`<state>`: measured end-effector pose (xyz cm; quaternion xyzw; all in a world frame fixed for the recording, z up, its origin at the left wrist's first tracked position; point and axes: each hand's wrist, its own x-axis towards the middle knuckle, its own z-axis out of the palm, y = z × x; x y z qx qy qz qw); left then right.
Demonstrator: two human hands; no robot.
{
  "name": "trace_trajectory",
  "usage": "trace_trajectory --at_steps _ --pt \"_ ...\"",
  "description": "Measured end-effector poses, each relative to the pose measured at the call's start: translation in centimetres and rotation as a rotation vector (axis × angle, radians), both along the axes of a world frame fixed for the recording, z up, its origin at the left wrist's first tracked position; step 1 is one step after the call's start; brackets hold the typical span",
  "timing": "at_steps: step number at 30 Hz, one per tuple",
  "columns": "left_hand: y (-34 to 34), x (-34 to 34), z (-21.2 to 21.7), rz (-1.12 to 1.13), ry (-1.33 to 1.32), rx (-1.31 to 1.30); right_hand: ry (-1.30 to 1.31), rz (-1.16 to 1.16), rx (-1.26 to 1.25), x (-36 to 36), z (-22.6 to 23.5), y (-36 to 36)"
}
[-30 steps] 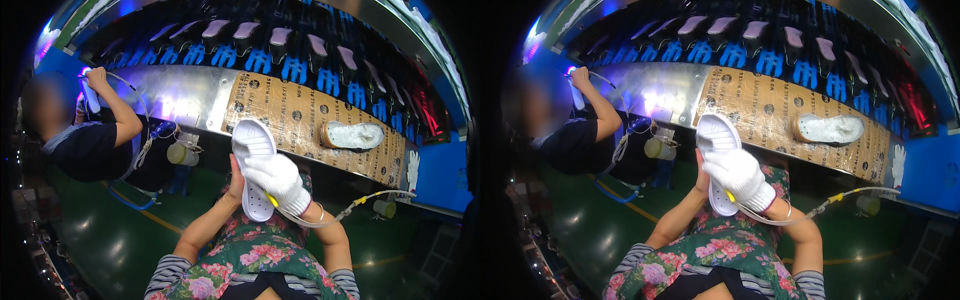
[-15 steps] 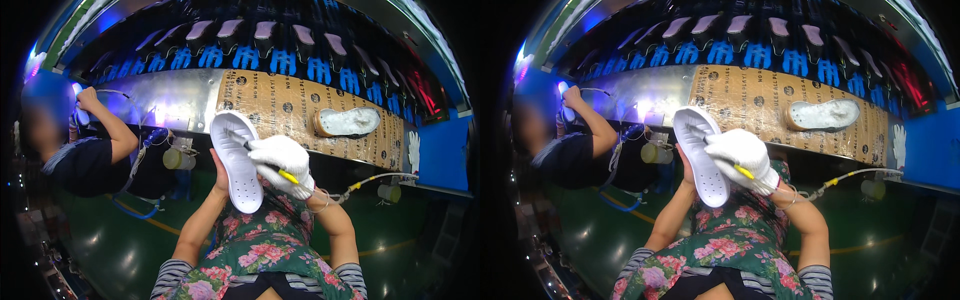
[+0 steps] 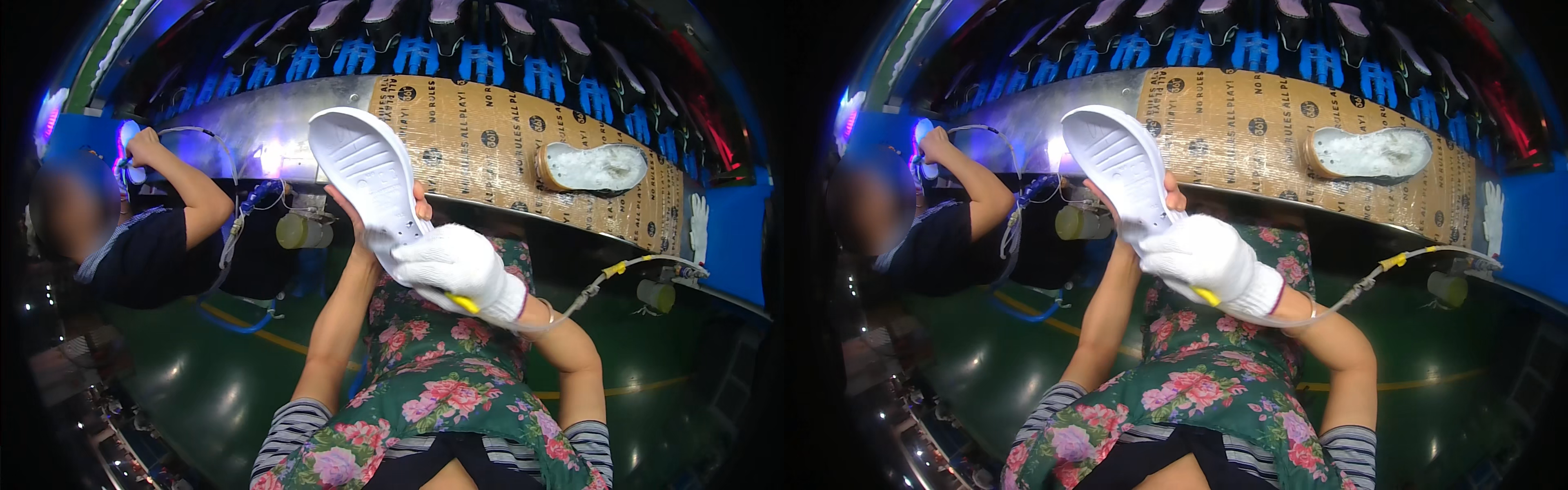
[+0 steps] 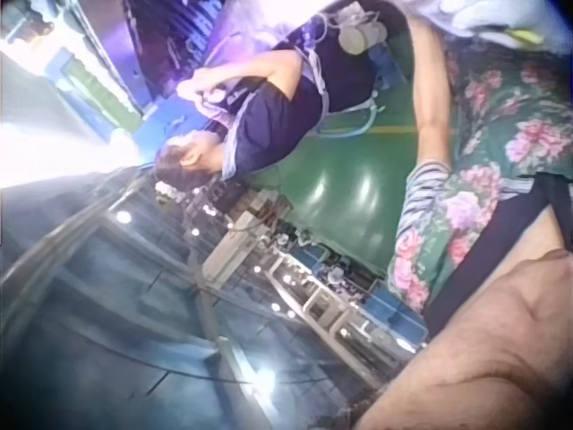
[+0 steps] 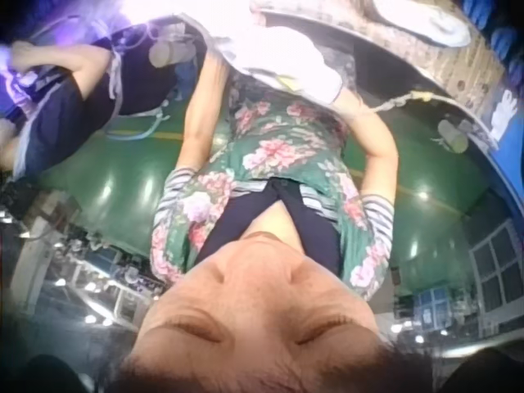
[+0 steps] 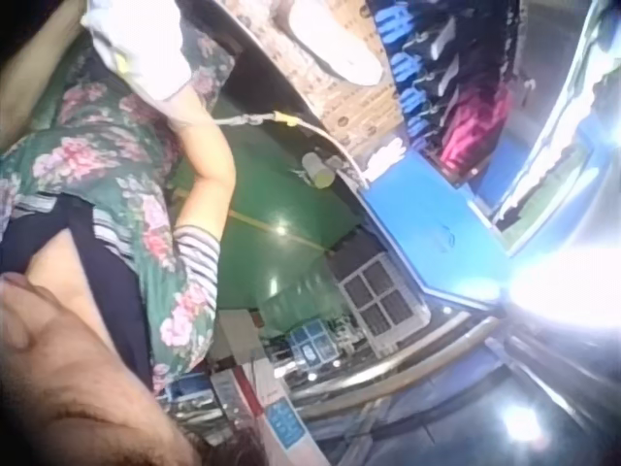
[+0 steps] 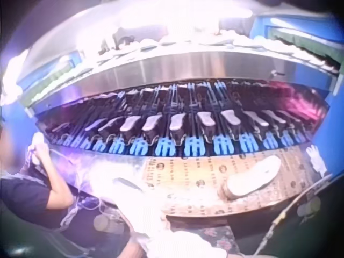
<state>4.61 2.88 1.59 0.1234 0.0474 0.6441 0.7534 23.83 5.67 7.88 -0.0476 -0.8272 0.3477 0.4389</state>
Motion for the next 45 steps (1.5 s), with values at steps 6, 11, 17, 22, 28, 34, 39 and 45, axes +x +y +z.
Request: trace_trajectory --at_steps 6,11,17,22,28,34,39,45 --pt "1.9 -0.6 -0.4 0.093 -0.061 0.099 -0.009 -0.168 0.078 0.0 0.4 0.1" --pt "3.2 -2.1 -2.3 0.126 -0.06 0.172 0.015 0.028 -0.026 0.8 0.5 0.3" --pt "4.5 -2.5 -0.4 -0.038 -0.022 0.132 -0.05 -0.013 0.03 0.6 0.1 -0.6" --pt "4.0 -2.5 0.1 -0.207 0.102 0.095 0.015 0.124 -0.316 1.3 1.4 0.0" --pt "5.3 -2.6 1.0 -0.362 0.266 0.002 -0.211 0.002 0.016 0.7 -0.2 -2.0" --pt "5.3 -4.4 -0.5 -0.639 0.357 -0.005 -0.081 0.081 -0.174 1.2 0.2 -0.7" --pt "6.6 -3.9 1.1 -0.572 0.712 -0.09 -0.219 0.104 -0.113 0.9 0.7 -0.1" --pt "8.5 -3.2 -1.3 -0.479 0.499 0.006 -0.156 0.002 -1.098 2.5 -0.8 0.2"
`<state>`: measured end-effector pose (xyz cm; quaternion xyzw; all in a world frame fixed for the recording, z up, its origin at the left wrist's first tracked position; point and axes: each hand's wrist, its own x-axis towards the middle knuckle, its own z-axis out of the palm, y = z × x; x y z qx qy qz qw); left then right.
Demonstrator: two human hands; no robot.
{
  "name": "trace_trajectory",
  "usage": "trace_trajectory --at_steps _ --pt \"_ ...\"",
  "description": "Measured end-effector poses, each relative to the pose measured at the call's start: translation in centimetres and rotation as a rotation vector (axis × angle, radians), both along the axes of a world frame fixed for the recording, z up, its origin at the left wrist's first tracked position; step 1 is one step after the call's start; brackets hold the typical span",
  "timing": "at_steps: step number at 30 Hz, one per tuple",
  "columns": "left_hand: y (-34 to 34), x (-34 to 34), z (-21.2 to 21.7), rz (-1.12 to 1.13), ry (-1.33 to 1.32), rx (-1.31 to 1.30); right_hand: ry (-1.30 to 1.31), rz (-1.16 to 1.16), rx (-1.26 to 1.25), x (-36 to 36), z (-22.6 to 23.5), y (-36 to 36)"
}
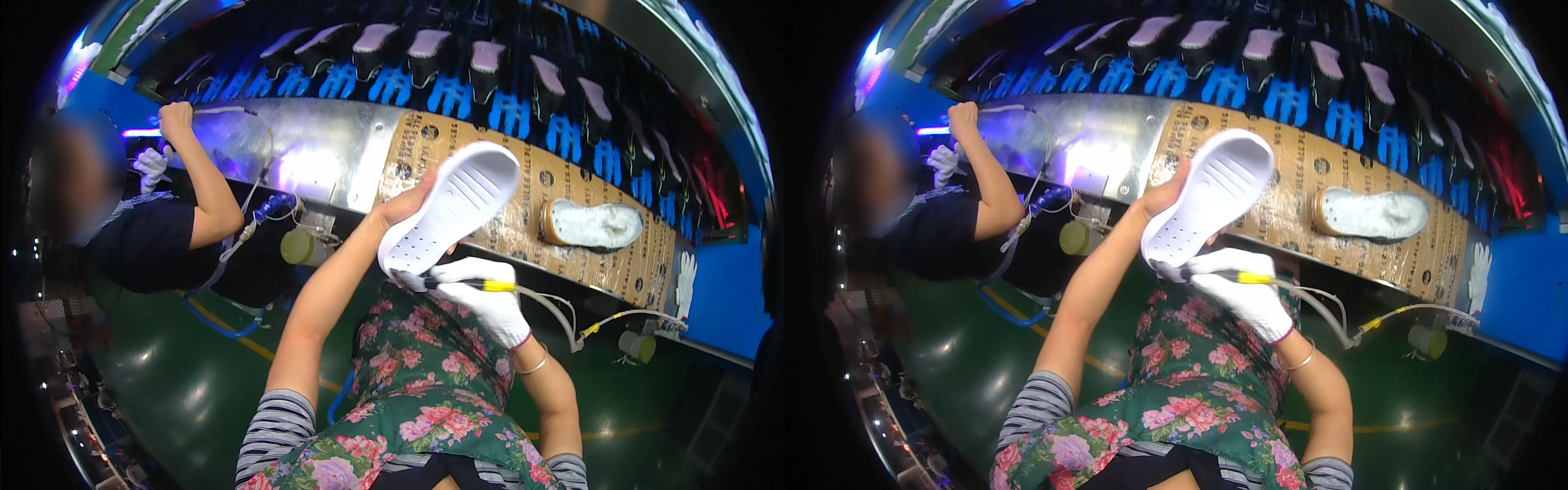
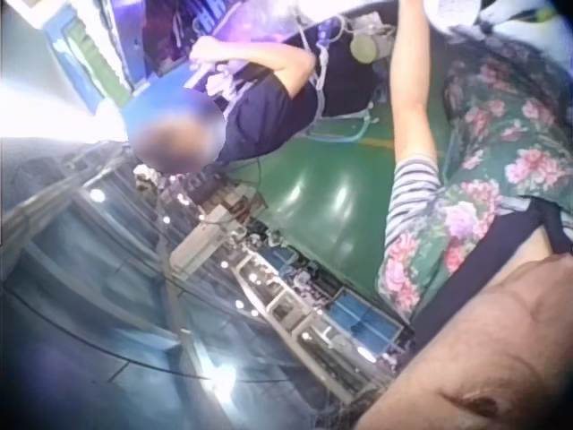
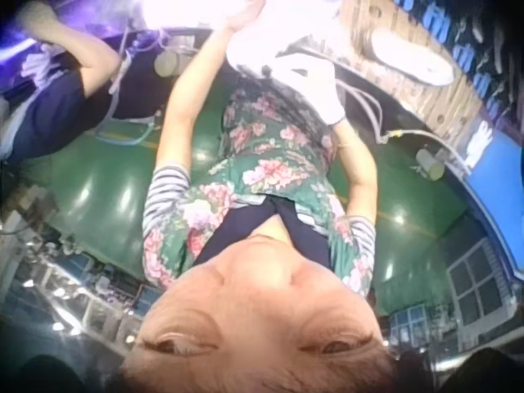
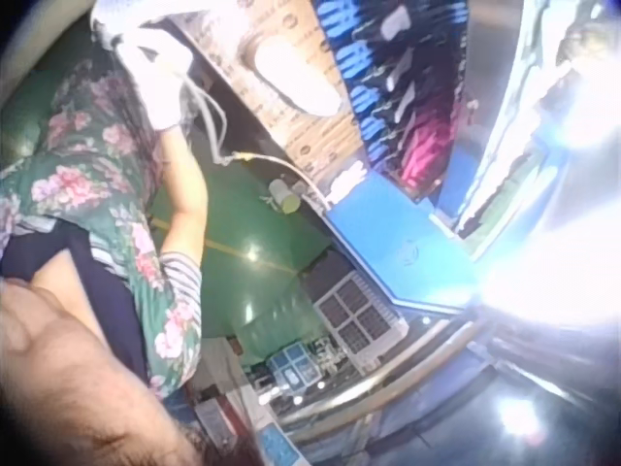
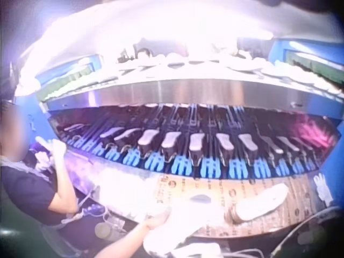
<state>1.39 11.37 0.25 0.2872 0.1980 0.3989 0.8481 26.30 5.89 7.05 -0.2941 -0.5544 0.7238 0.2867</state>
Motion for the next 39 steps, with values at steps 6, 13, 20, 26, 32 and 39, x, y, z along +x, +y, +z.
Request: trace_trajectory --at_steps 6,13,20,26,32,39 --pt "1.8 0.1 0.1 0.817 -0.096 0.083 0.159 -0.371 -0.32 0.4 0.4 1.1" --pt "-11.3 -1.7 -1.6 0.679 -0.435 -0.013 0.202 -0.417 -0.329 -0.1 -2.0 0.5" --pt "-17.1 4.1 -0.9 0.487 -0.671 -0.341 -0.043 -0.326 0.128 -1.3 0.9 0.0" --pt "-15.5 9.1 0.9 0.537 -0.62 -0.313 -0.136 -0.313 0.804 -0.2 4.9 1.6" --pt "-15.0 11.9 1.3 0.669 -0.449 -0.348 -0.243 -0.349 1.275 -0.8 6.5 3.1" --pt "-15.8 11.7 -1.8 0.719 -0.337 -0.33 -0.152 -0.208 1.272 -1.3 4.9 0.4"
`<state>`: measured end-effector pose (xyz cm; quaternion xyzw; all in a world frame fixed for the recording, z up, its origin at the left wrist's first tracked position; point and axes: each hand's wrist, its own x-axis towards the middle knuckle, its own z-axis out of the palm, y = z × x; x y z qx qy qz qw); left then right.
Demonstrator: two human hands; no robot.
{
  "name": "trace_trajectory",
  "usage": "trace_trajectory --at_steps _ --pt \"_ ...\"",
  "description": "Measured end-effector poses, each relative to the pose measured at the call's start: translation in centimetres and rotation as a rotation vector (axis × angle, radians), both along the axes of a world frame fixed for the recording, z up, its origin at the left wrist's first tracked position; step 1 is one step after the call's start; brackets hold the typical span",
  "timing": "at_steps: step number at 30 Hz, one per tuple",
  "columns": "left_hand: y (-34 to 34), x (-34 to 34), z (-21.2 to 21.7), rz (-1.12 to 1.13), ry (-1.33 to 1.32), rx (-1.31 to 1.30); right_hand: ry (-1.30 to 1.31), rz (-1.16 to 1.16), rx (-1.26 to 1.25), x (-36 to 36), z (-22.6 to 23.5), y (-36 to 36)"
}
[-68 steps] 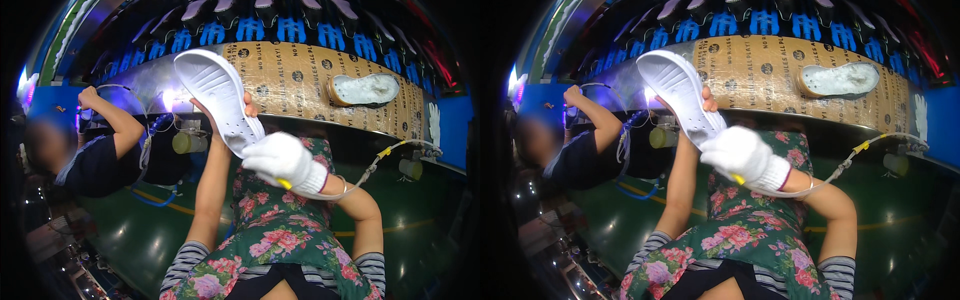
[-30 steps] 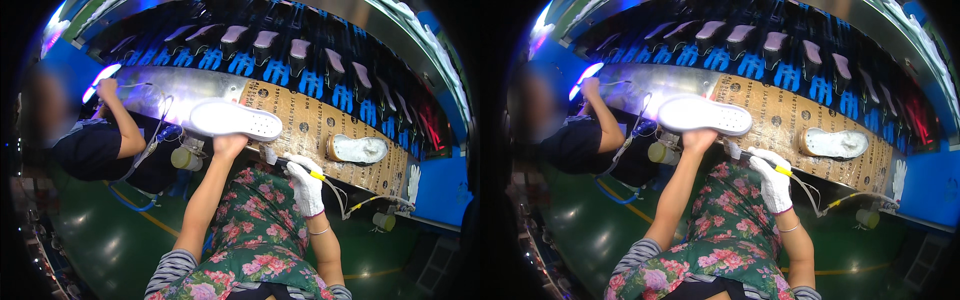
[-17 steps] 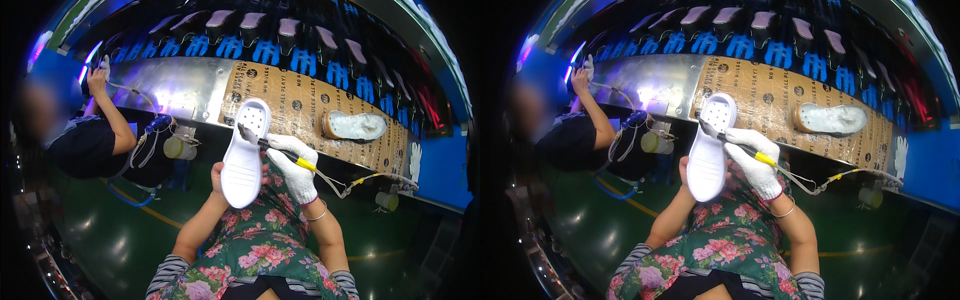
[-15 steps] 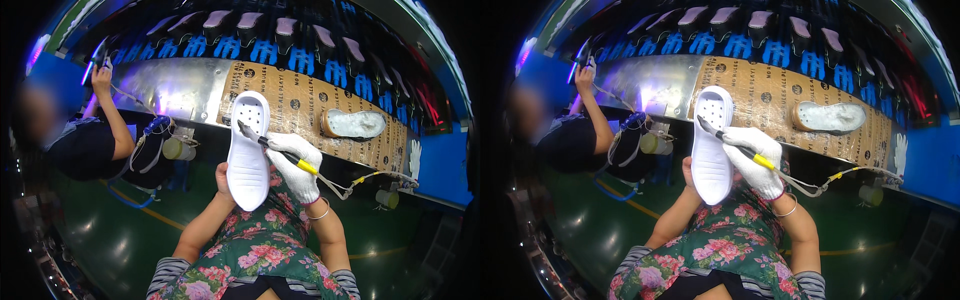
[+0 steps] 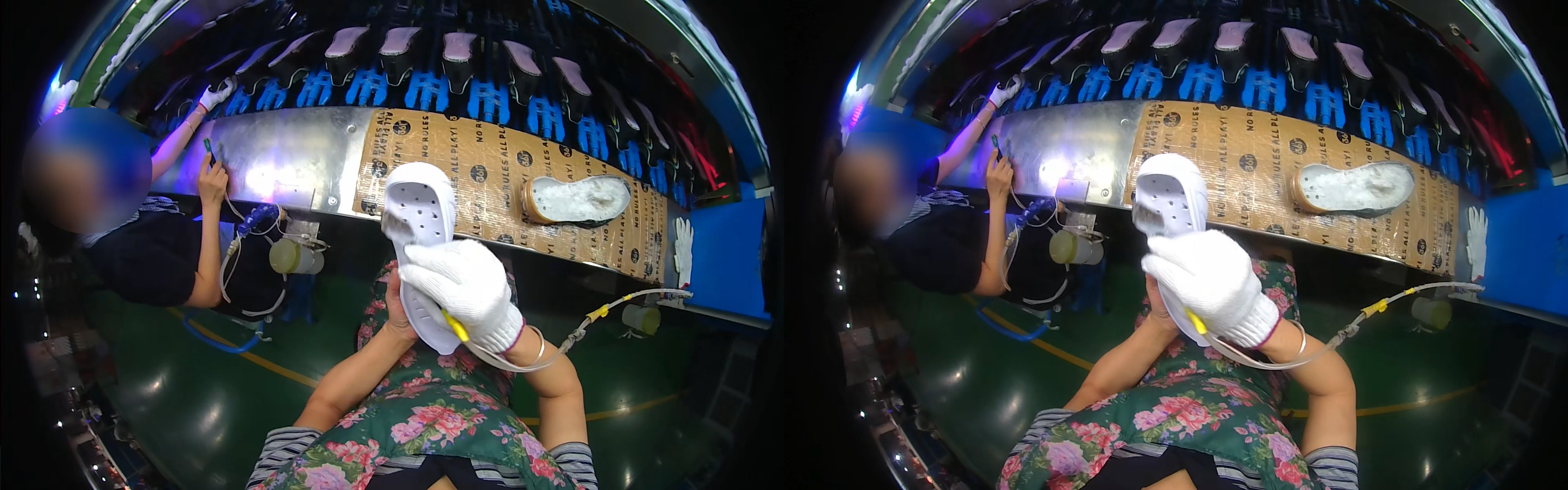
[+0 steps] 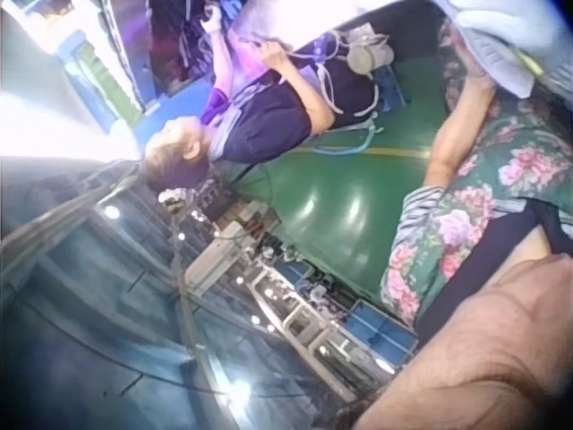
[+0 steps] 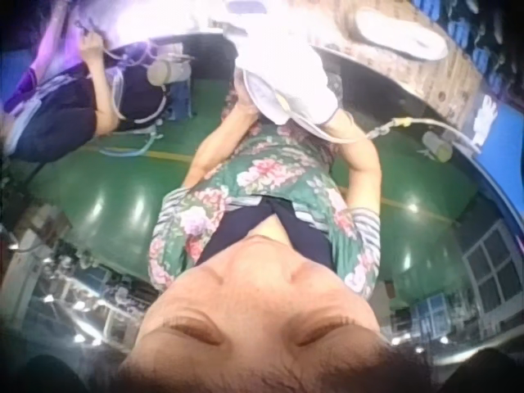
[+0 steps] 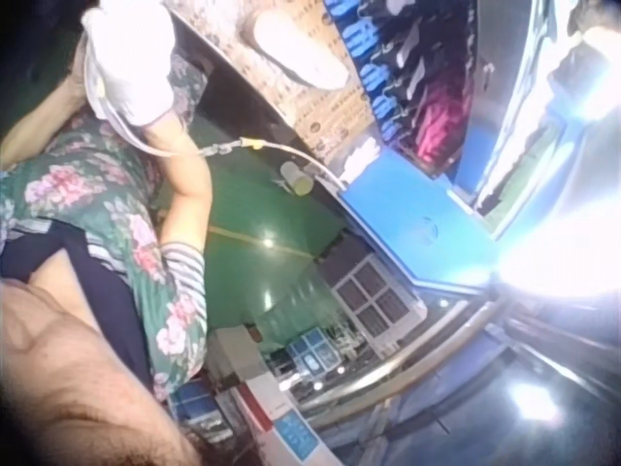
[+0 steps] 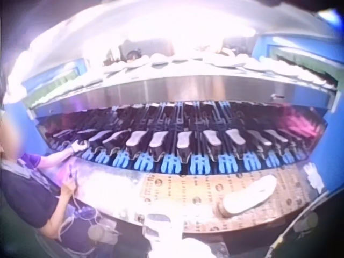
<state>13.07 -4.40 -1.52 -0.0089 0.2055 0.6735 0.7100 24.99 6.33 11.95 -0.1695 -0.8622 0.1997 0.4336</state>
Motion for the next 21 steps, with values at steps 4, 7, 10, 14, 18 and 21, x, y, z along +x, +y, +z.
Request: trace_trajectory --at_steps 4,7,10,14,18,21 --pt "0.1 -0.7 0.1 -0.012 0.131 0.013 0.074 -0.022 -0.146 1.2 0.5 1.1" --pt "0.3 -1.1 -0.4 -0.022 0.051 0.04 0.082 -0.084 -0.031 0.5 -1.1 0.5" --pt "2.5 -1.5 -0.5 -0.057 -0.077 0.215 0.081 0.037 -0.072 0.0 -2.6 -0.7" --pt "3.6 -1.7 0.9 0.065 -0.194 0.36 0.178 -0.003 -0.267 1.6 -2.1 1.3" --pt "5.0 -2.0 2.3 0.124 0.189 0.108 0.094 -0.017 -0.03 0.0 -3.5 0.2" --pt "5.8 -3.0 1.9 0.036 -0.032 0.417 0.179 0.117 -0.236 0.2 -3.2 -0.1"
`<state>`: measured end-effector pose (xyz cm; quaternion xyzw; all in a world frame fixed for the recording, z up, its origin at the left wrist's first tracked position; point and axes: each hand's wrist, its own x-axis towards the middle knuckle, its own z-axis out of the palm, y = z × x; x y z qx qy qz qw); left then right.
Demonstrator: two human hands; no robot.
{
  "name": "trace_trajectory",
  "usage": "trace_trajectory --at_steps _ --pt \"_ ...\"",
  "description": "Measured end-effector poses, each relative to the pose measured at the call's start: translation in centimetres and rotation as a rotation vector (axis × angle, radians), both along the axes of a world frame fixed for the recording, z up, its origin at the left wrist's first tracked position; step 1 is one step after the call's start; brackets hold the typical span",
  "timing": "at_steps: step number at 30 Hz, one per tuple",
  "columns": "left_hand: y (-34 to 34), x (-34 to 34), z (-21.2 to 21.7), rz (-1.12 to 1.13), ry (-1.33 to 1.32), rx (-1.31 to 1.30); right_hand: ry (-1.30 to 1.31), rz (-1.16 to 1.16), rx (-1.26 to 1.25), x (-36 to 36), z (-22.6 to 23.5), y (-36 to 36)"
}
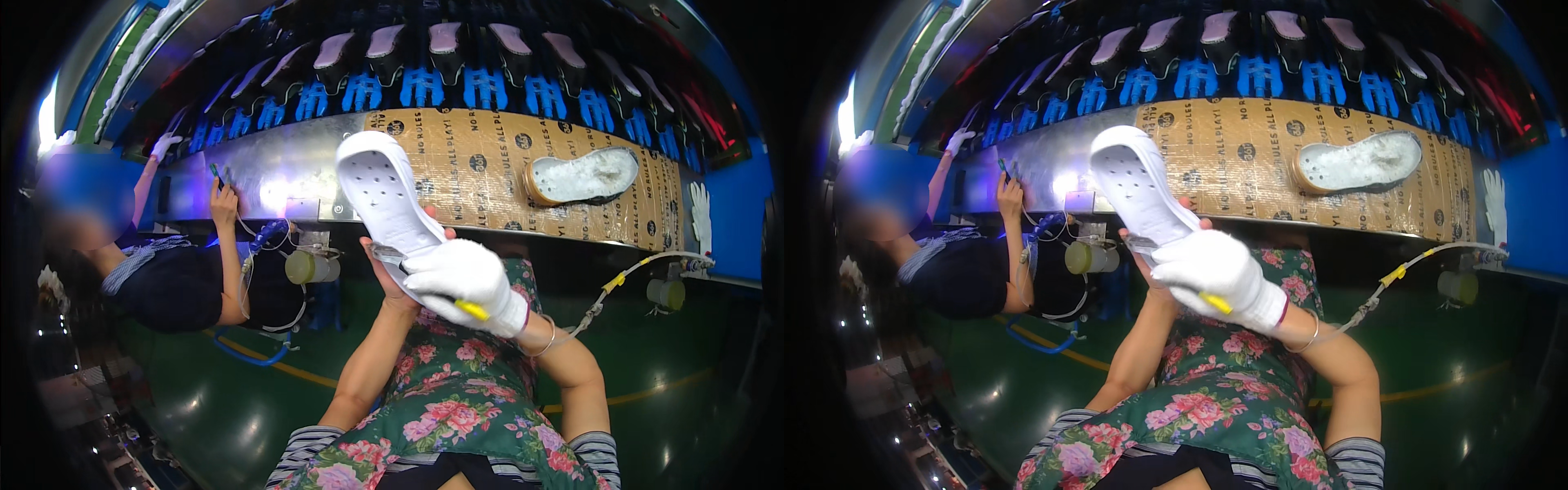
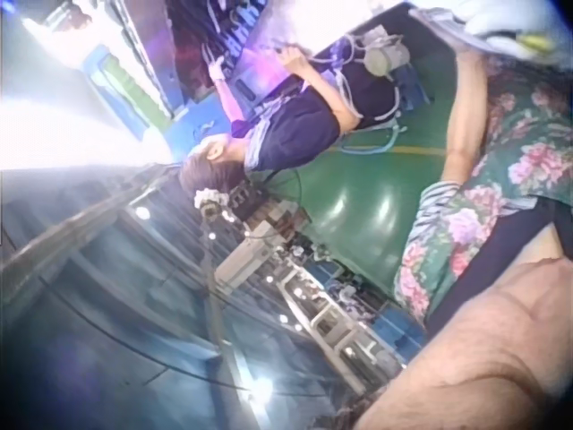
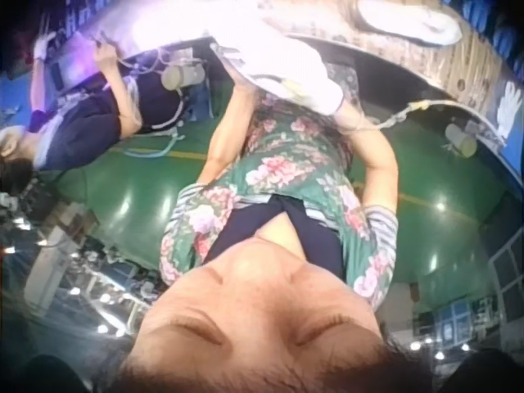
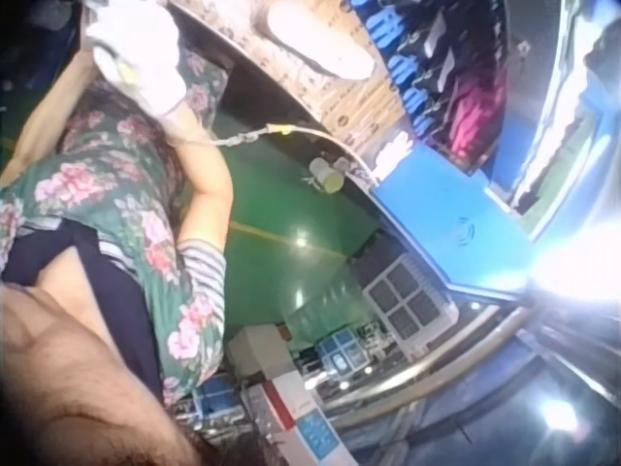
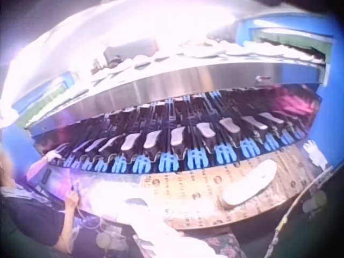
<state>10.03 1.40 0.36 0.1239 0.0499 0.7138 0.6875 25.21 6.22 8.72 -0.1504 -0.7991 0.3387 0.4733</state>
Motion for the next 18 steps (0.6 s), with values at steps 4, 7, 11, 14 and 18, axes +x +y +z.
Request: trace_trajectory --at_steps 4,7,11,14,18 --pt "0.4 0.1 0.9 0.128 -0.112 -0.153 -0.007 -0.069 -0.01 1.0 0.6 1.2" --pt "1.2 -0.7 0.0 -0.037 -0.055 -0.108 -0.096 0.014 0.147 0.2 0.2 -0.3" --pt "1.1 -1.1 1.3 -0.009 -0.117 -0.082 0.028 0.242 -0.106 1.2 0.9 0.4" --pt "1.6 -1.1 1.4 -0.008 -0.067 -0.062 -0.056 0.058 0.037 1.3 0.0 0.9" --pt "1.6 -2.5 1.1 -0.167 -0.129 -0.01 -0.058 0.277 -0.043 1.2 -0.1 -1.0"
